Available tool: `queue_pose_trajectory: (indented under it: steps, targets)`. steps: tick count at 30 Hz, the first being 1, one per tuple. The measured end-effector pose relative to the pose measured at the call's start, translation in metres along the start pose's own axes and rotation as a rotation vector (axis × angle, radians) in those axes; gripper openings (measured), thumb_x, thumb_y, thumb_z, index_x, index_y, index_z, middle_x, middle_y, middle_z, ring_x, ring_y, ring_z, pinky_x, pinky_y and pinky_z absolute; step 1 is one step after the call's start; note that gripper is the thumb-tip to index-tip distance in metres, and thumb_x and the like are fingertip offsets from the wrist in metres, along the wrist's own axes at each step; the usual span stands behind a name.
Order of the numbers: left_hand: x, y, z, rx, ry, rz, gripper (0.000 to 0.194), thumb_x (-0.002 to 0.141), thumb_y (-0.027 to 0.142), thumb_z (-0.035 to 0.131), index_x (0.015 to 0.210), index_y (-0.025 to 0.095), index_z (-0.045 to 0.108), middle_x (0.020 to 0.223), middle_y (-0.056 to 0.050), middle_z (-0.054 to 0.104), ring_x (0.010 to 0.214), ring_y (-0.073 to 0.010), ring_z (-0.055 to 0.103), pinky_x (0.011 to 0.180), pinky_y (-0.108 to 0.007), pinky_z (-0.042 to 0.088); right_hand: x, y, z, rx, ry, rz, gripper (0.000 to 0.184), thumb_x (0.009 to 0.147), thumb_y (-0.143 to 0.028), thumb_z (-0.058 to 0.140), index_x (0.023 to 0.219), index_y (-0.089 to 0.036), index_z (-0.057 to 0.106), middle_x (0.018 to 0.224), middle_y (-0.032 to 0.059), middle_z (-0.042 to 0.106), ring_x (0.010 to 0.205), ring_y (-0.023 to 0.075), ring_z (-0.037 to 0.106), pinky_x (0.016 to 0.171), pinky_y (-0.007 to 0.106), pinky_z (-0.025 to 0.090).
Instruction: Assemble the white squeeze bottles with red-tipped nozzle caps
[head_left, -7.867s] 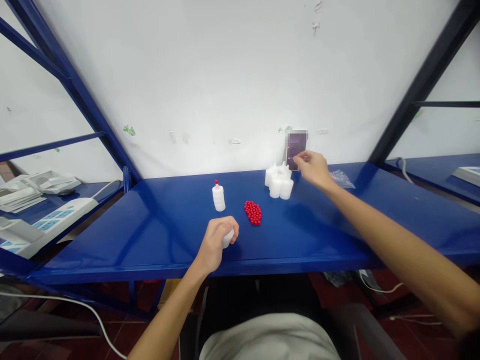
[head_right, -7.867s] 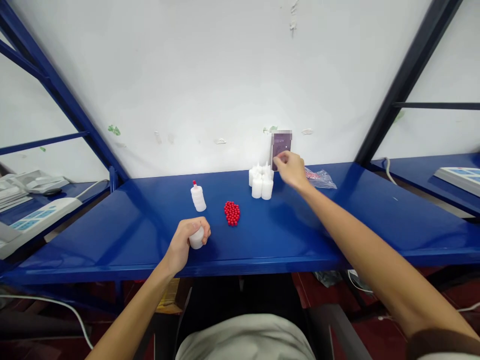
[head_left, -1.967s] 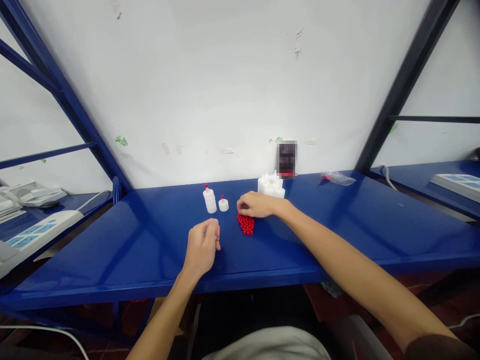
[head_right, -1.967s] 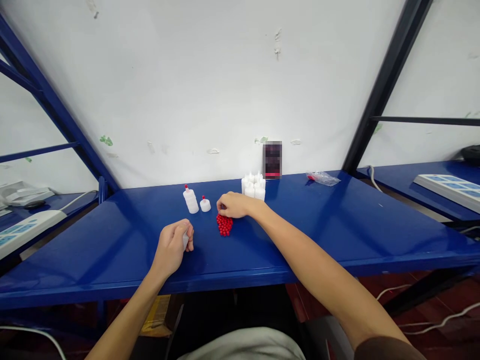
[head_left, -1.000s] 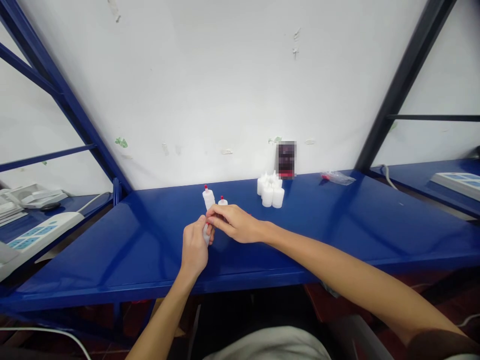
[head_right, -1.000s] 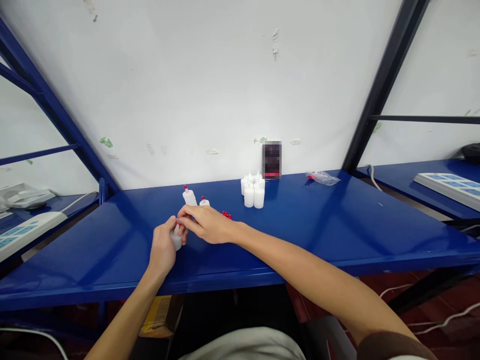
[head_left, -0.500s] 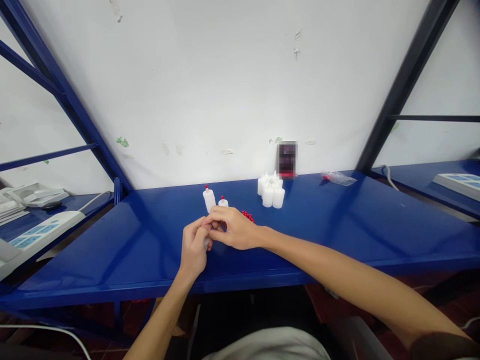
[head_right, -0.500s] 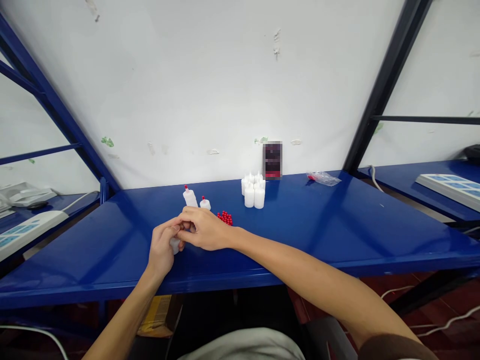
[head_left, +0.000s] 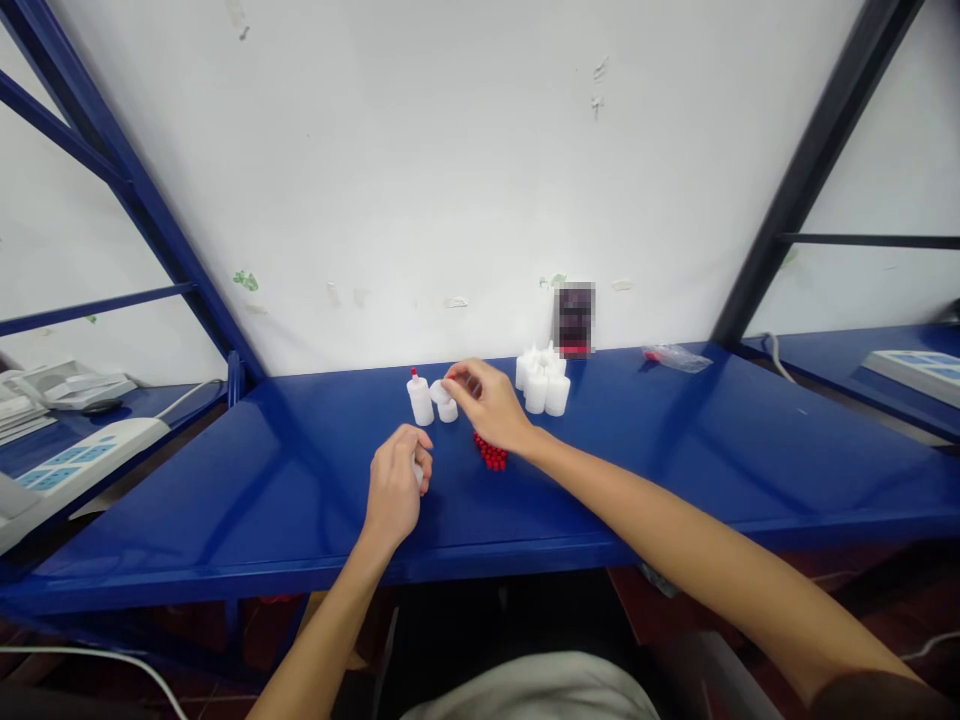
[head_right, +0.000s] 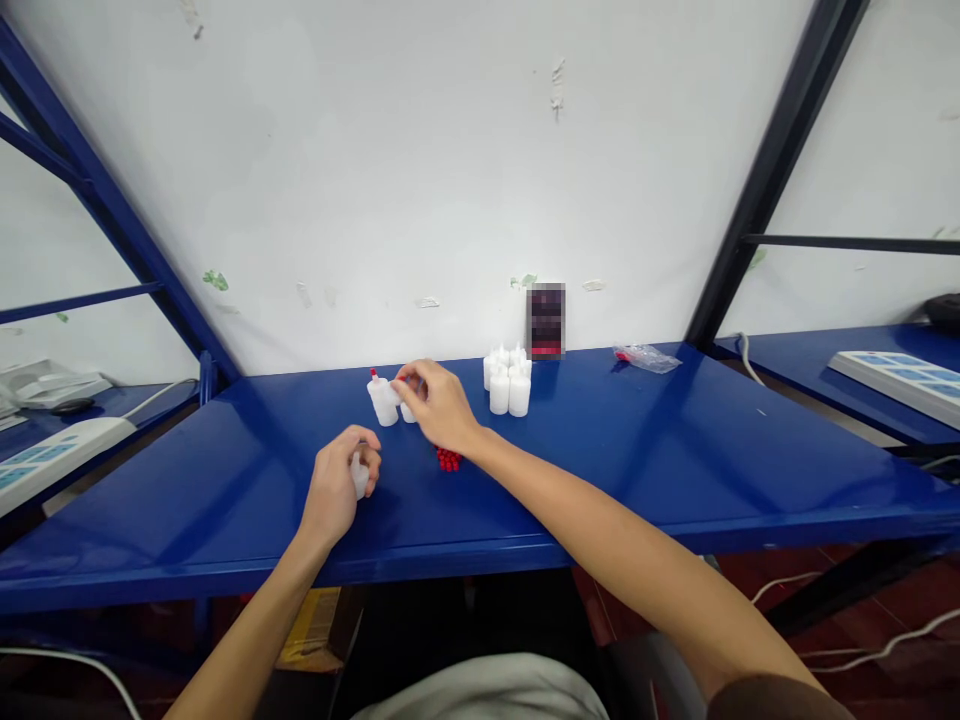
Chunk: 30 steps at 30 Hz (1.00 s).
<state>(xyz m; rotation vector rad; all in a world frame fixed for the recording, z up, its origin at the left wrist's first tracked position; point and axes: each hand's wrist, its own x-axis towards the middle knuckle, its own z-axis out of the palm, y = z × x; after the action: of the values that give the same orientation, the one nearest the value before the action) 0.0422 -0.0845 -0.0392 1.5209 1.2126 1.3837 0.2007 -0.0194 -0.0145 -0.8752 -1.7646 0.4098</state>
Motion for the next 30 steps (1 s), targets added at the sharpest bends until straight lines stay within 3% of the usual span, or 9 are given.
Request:
queue_pose_trajectory:
  steps: [2,4,10,14,19,30]
  targets:
    - [0.0,-0.001,0.0,0.094,-0.041,-0.014,0.04,0.093,0.041,0.036,0.063,0.019,0.051,0.049,0.002,0.048,0.043,-0.011,0.045,0.046,-0.023,0.036,0.009,0.016,-0.002,-0.178,0.026,-0.002,0.014,0.096,-0.029,0.056,0.096,-0.017,0.065,0.099,0.0039,0.065,0.078,0.0134,0.059,0.08,0.029,0.045]
    - [-0.001,-0.002,0.001,0.122,-0.068,-0.021,0.046,0.093,0.041,0.035,0.055,0.019,0.047,0.046,0.001,0.049,0.043,-0.0116,0.047,0.047,-0.024,0.037,0.015,0.029,-0.001,-0.306,-0.031,0.009,0.016,0.097,-0.026,0.054,0.101,-0.018,0.067,0.105,0.0059,0.067,0.085,0.0151,0.062,0.085,0.03,0.044]
    - [-0.006,0.002,0.004,0.107,-0.15,-0.041,0.051,0.095,0.047,0.031,0.053,0.02,0.045,0.045,0.0,0.052,0.038,-0.0117,0.048,0.045,-0.024,0.037,0.016,0.038,0.007,-0.442,-0.147,-0.027,0.024,0.098,-0.022,0.05,0.115,-0.017,0.066,0.114,0.0089,0.069,0.102,0.0208,0.063,0.09,0.033,0.044]
    - [-0.007,0.002,0.003,0.091,-0.172,-0.009,0.04,0.091,0.038,0.031,0.057,0.02,0.043,0.045,0.001,0.05,0.037,-0.0114,0.046,0.043,-0.024,0.035,0.015,0.032,0.008,-0.506,-0.163,-0.047,0.026,0.096,-0.019,0.052,0.119,-0.019,0.062,0.11,0.0077,0.071,0.101,0.0225,0.062,0.086,0.034,0.043]
    - [-0.007,0.002,0.001,0.075,-0.163,0.013,0.014,0.079,0.026,0.035,0.066,0.022,0.04,0.046,0.004,0.049,0.035,-0.0118,0.04,0.04,-0.024,0.031,0.016,0.03,0.007,-0.56,-0.145,-0.019,0.017,0.096,-0.02,0.053,0.108,-0.02,0.066,0.107,0.0065,0.071,0.097,0.0219,0.062,0.083,0.033,0.042]
    - [-0.004,0.004,0.003,0.152,-0.088,0.042,0.016,0.083,0.026,0.038,0.068,0.021,0.042,0.054,0.003,0.052,0.05,-0.0128,0.044,0.052,-0.025,0.034,0.017,0.033,0.009,-0.575,-0.252,-0.098,0.034,0.101,-0.02,0.043,0.127,-0.019,0.065,0.118,0.0083,0.068,0.107,0.0222,0.058,0.089,0.036,0.04]
